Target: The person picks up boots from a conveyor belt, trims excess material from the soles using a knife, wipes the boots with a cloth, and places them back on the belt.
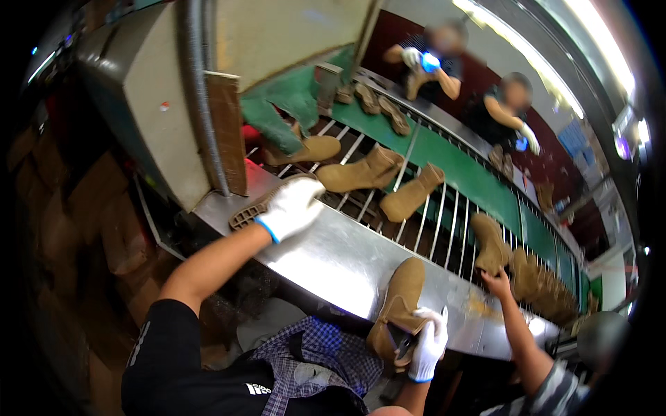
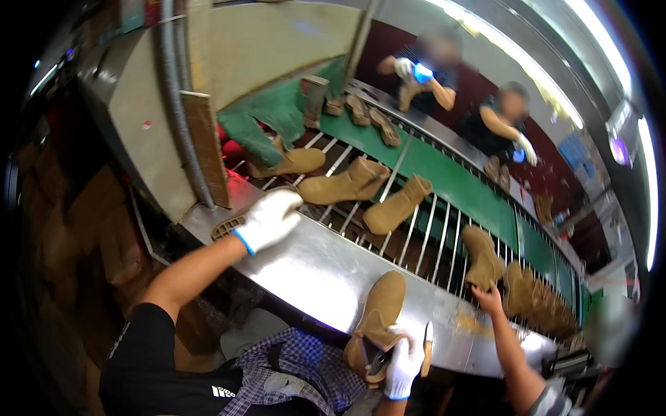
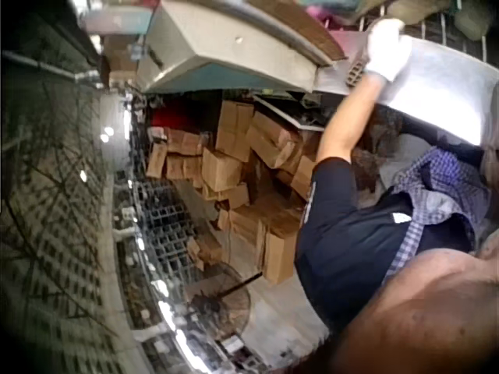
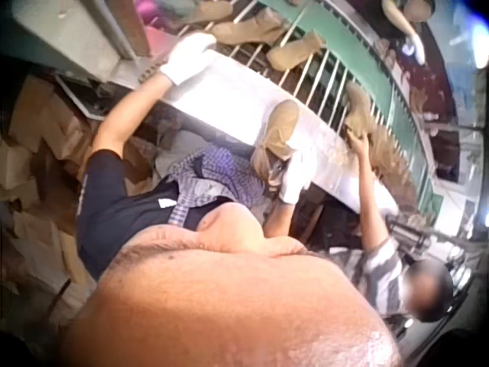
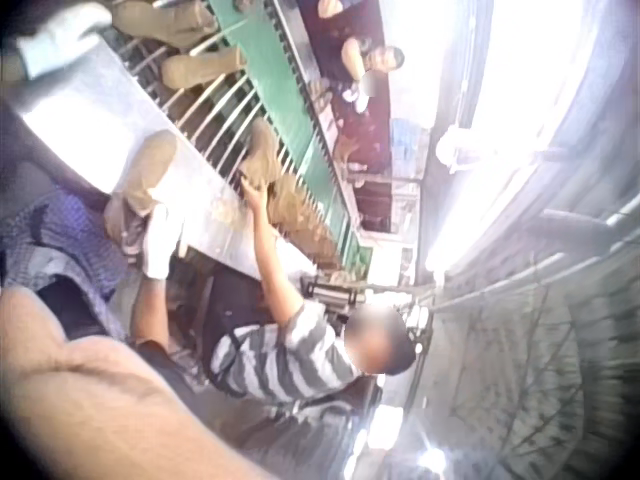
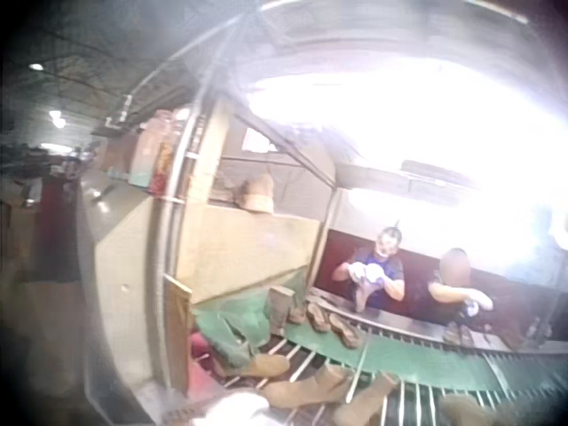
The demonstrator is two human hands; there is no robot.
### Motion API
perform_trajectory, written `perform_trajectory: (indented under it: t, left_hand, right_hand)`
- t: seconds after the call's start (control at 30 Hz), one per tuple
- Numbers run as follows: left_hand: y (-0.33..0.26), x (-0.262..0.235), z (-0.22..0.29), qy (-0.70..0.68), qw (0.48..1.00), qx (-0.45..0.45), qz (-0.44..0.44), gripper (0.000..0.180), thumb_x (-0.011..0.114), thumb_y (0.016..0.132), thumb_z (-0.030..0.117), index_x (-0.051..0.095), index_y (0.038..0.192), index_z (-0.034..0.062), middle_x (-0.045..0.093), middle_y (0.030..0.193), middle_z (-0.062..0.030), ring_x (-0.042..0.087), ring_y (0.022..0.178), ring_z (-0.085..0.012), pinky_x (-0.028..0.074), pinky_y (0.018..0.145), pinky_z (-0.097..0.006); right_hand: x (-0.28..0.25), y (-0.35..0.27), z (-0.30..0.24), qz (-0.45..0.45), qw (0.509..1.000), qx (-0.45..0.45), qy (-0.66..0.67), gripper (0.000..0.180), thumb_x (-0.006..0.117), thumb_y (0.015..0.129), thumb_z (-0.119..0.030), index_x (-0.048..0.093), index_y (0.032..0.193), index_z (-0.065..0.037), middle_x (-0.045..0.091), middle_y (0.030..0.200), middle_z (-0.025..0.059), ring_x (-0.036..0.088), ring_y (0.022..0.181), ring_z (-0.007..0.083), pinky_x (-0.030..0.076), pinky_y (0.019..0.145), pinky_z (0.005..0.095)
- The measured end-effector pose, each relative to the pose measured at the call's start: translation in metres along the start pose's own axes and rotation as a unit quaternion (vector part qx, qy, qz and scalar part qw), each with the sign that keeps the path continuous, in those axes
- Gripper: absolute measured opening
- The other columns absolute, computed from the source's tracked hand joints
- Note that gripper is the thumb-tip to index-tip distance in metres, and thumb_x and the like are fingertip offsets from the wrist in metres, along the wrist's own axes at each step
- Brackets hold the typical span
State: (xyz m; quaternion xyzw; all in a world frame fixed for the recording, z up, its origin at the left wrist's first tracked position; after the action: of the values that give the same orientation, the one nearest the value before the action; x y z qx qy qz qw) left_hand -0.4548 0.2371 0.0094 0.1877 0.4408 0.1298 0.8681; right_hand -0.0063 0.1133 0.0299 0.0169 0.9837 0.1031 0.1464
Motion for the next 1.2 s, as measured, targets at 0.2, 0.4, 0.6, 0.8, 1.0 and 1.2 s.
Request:
perform_trajectory:
  t: [0.2, 0.4, 0.6, 0.8, 1.0, 1.2]
  left_hand:
    - [0.033, 0.026, -0.092, 0.167, 0.948, -0.190, -0.193, 0.078, 0.073, 0.094, 0.059, 0.059, 0.146, 0.0023, 0.066, 0.144, -0.0297, 0.065, 0.134, -0.0454, 0.054, 0.113, -0.053]
    - [0.046, 0.023, -0.058, 0.209, 0.930, -0.106, -0.282, 0.076, 0.079, 0.094, 0.048, 0.058, 0.152, 0.0035, 0.068, 0.142, -0.0301, 0.065, 0.134, -0.0462, 0.052, 0.115, -0.052]
    - [0.046, 0.019, 0.038, -0.087, 0.915, -0.087, -0.384, 0.038, 0.070, 0.104, 0.031, 0.075, 0.110, -0.0058, 0.075, 0.098, -0.0052, 0.065, 0.091, -0.0130, 0.054, 0.085, -0.033]
    - [0.000, 0.023, 0.137, -0.293, 0.870, -0.093, -0.385, 0.041, 0.069, 0.108, 0.019, 0.069, 0.142, -0.0050, 0.076, 0.127, -0.0058, 0.067, 0.117, -0.0136, 0.054, 0.108, -0.034]
    - [-0.072, 0.095, 0.176, -0.401, 0.848, -0.071, -0.340, 0.047, 0.068, 0.108, 0.017, 0.064, 0.150, -0.0042, 0.074, 0.141, -0.0125, 0.067, 0.129, -0.0209, 0.050, 0.116, -0.038]
    - [-0.136, 0.133, 0.183, -0.198, 0.894, -0.071, -0.396, 0.072, 0.067, 0.098, 0.006, 0.046, 0.167, 0.0009, 0.066, 0.150, -0.0254, 0.063, 0.142, -0.0327, 0.049, 0.121, -0.040]
  right_hand:
    - [0.008, -0.112, -0.042, -0.095, 0.974, -0.112, -0.171, 0.028, 0.075, 0.083, 0.001, 0.079, 0.110, -0.005, 0.079, 0.117, 0.0132, 0.072, 0.119, 0.0416, 0.053, 0.113, 0.0510]
    - [-0.012, -0.156, 0.011, -0.252, 0.960, 0.088, 0.083, 0.036, 0.069, 0.093, -0.006, 0.075, 0.128, -0.003, 0.071, 0.139, 0.0151, 0.063, 0.137, 0.0322, 0.050, 0.118, 0.0461]
    - [0.015, -0.141, 0.217, 0.051, 0.922, 0.218, 0.316, 0.077, 0.055, 0.112, -0.059, 0.050, 0.158, 0.002, 0.066, 0.146, 0.0203, 0.065, 0.136, 0.0316, 0.055, 0.116, 0.0465]
    - [0.047, -0.130, 0.210, -0.053, 0.849, 0.237, 0.469, 0.106, 0.058, 0.099, -0.084, 0.057, 0.148, 0.009, 0.074, 0.133, 0.0230, 0.078, 0.112, 0.0320, 0.069, 0.092, 0.0434]
    - [0.007, -0.124, 0.167, -0.092, 0.890, 0.196, 0.402, 0.101, 0.056, 0.102, -0.081, 0.057, 0.148, 0.009, 0.074, 0.132, 0.0243, 0.079, 0.110, 0.0329, 0.069, 0.092, 0.0446]
    - [0.009, -0.177, 0.152, 0.035, 0.785, 0.369, 0.496, 0.105, 0.060, 0.095, -0.088, 0.057, 0.152, 0.000, 0.071, 0.138, 0.0192, 0.075, 0.115, 0.0301, 0.067, 0.092, 0.0449]
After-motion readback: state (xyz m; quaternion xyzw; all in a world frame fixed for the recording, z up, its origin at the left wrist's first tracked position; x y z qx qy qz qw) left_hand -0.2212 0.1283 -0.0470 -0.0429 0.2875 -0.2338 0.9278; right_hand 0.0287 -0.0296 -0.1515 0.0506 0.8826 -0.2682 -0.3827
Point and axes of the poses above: each hand's wrist, its own y-axis towards the middle knuckle, its own x-axis out of the palm, z = x × y, the point moved 6 cm from there along y, towards the middle knuckle
